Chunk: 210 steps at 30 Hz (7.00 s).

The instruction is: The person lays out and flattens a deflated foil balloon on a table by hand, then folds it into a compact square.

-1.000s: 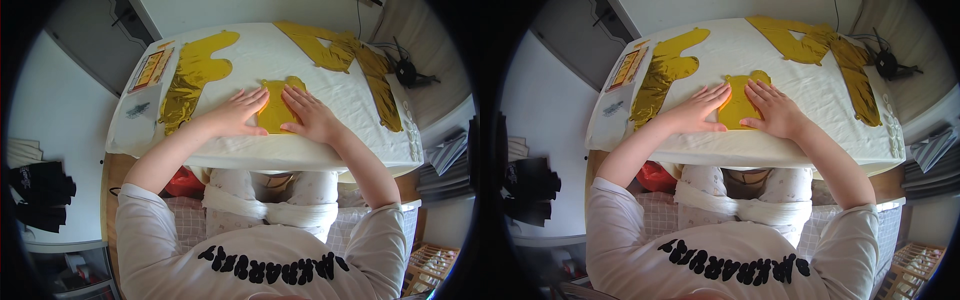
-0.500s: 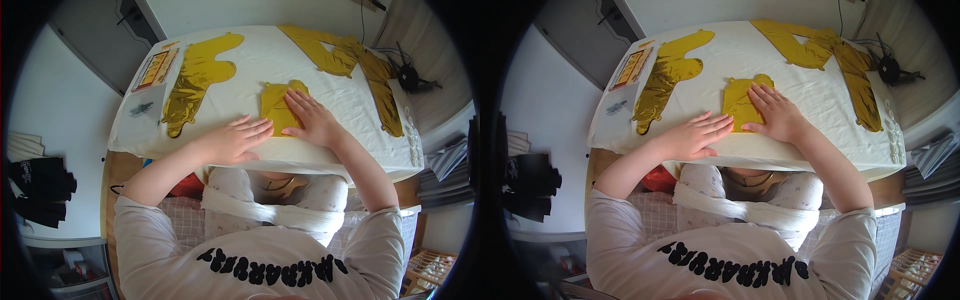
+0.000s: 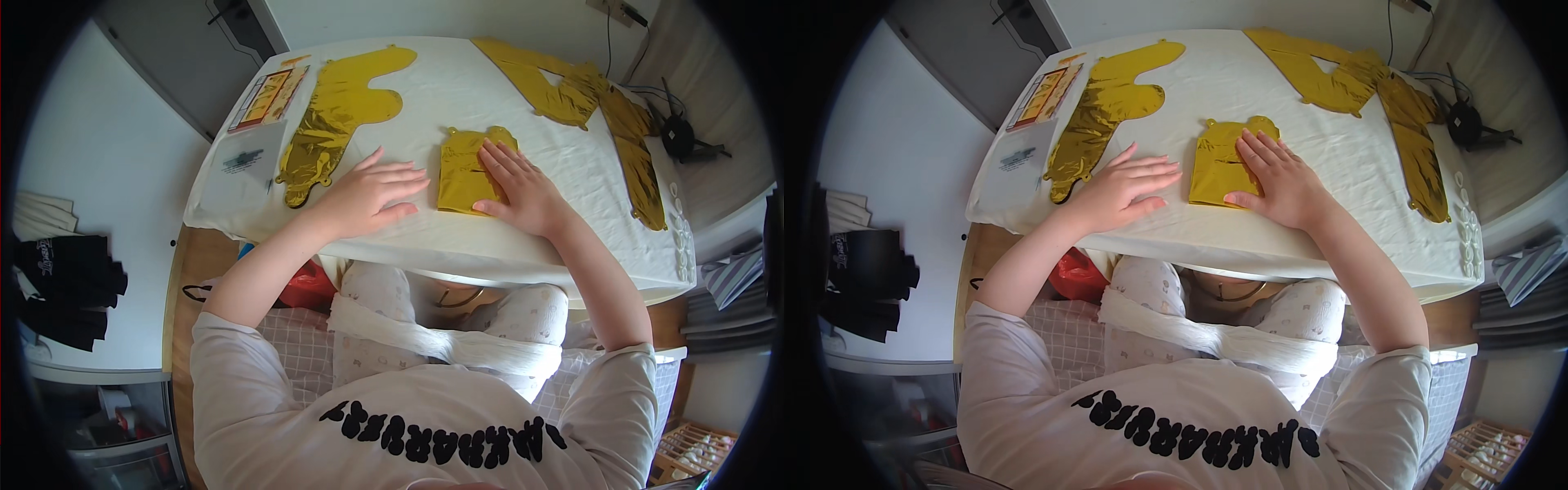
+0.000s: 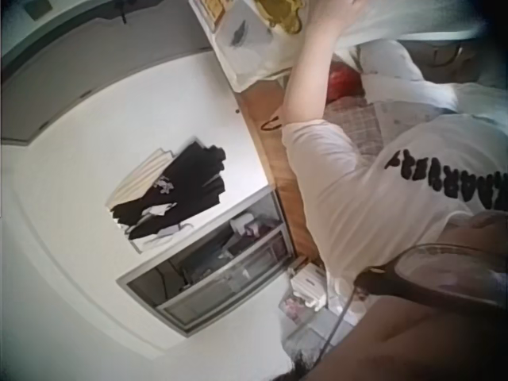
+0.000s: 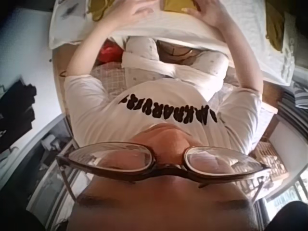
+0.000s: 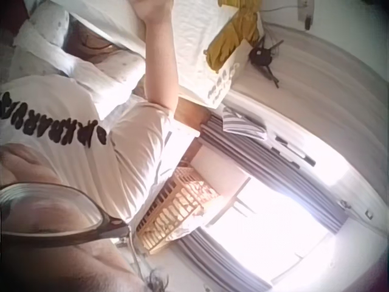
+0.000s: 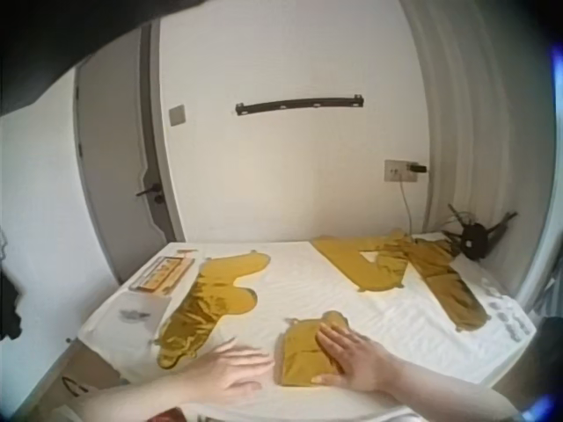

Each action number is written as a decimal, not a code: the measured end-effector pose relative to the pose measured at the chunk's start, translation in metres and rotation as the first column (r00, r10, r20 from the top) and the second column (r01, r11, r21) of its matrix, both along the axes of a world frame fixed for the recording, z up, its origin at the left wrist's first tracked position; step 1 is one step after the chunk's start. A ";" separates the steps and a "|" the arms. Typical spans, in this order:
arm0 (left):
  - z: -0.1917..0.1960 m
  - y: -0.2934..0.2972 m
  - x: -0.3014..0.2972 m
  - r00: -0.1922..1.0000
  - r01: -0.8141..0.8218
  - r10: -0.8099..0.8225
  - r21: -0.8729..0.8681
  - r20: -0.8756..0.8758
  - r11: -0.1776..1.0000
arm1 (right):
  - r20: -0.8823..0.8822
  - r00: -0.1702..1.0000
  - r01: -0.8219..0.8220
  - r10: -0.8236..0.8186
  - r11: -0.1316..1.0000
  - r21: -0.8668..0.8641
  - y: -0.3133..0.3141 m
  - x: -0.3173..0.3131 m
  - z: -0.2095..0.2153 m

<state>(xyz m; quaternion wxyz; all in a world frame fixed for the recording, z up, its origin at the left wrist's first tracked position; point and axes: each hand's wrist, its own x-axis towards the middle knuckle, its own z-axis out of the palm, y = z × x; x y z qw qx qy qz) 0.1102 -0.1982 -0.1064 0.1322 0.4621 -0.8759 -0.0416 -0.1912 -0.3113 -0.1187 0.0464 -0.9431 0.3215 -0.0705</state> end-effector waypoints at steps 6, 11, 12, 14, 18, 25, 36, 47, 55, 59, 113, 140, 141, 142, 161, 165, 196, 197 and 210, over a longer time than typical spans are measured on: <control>-0.008 -0.006 -0.005 0.997 0.061 -0.058 -0.064 0.046 0.996 | 0.015 1.000 -0.001 0.001 1.000 -0.002 0.001 0.000 0.000; -0.006 -0.008 -0.008 0.996 0.079 -0.074 -0.135 0.045 0.988 | 0.007 1.000 -0.002 0.002 1.000 -0.009 0.001 -0.001 -0.002; -0.004 -0.008 -0.009 0.997 0.072 -0.067 -0.132 0.046 0.989 | 0.016 1.000 -0.007 0.007 1.000 -0.021 0.001 -0.001 -0.002; -0.004 -0.009 -0.009 0.997 0.065 -0.060 -0.127 0.046 0.990 | 0.026 1.000 -0.012 0.012 0.999 -0.031 0.000 -0.001 -0.003; -0.008 -0.012 -0.008 0.994 0.097 -0.091 -0.119 0.054 0.988 | 0.022 1.000 -0.014 0.015 0.999 -0.036 0.000 -0.001 -0.003; -0.009 -0.012 -0.006 0.995 0.093 -0.087 -0.127 0.055 0.988 | 0.005 1.000 -0.002 0.002 1.000 0.004 0.000 0.000 -0.001; -0.006 -0.019 -0.012 0.985 0.164 -0.168 -0.105 -0.031 0.981 | 0.008 1.000 -0.003 0.003 1.000 0.006 0.001 0.000 -0.001; -0.002 -0.032 -0.002 0.992 0.128 -0.125 -0.188 0.030 0.974 | 0.031 0.999 -0.010 0.010 1.000 0.017 0.000 0.001 0.000; -0.009 -0.049 -0.040 0.974 -0.088 0.076 -0.047 -0.214 0.995 | 0.019 1.000 0.002 -0.003 1.000 0.023 0.003 0.000 0.001; -0.011 -0.061 -0.043 0.997 0.036 -0.037 0.019 0.064 0.999 | 0.035 0.999 -0.011 0.010 1.000 0.013 0.000 -0.001 -0.002; 0.013 0.055 -0.070 0.224 0.391 0.421 0.477 -0.879 0.787 | 0.675 0.732 -0.148 -0.086 0.948 0.281 0.102 -0.060 0.033; -0.025 -0.085 -0.085 0.992 0.104 -0.104 0.012 0.068 0.995 | 0.101 0.879 0.299 -0.465 0.704 0.645 -0.028 -0.018 0.061; -0.027 -0.085 -0.085 0.993 0.104 -0.104 -0.001 0.047 0.995 | 0.077 0.889 0.286 -0.452 0.679 0.676 -0.031 -0.015 0.060; -0.029 -0.085 -0.084 0.994 0.104 -0.103 -0.016 0.027 0.994 | 0.054 0.898 0.275 -0.436 0.652 0.706 -0.033 -0.012 0.059; -0.027 -0.084 -0.084 0.997 0.076 -0.076 0.038 -0.020 0.996 | 0.042 0.878 0.185 -0.476 0.420 0.888 -0.058 -0.005 0.051; -0.027 -0.084 -0.083 0.997 0.072 -0.070 0.046 -0.028 0.996 | 0.074 0.876 0.152 -0.477 0.417 0.896 -0.059 0.001 0.049; -0.020 -0.079 -0.084 0.971 0.086 -0.068 0.069 -0.230 0.994 | 0.132 0.871 0.113 -0.474 0.454 0.884 -0.065 0.011 0.047; -0.020 -0.080 -0.084 0.971 0.087 -0.068 0.070 -0.230 0.994 | 0.129 0.870 0.126 -0.476 0.468 0.875 -0.065 0.010 0.047; -0.021 -0.082 -0.084 0.982 0.089 -0.072 0.090 -0.174 0.992 | 0.162 0.892 0.160 -0.422 0.629 0.761 -0.056 0.005 0.048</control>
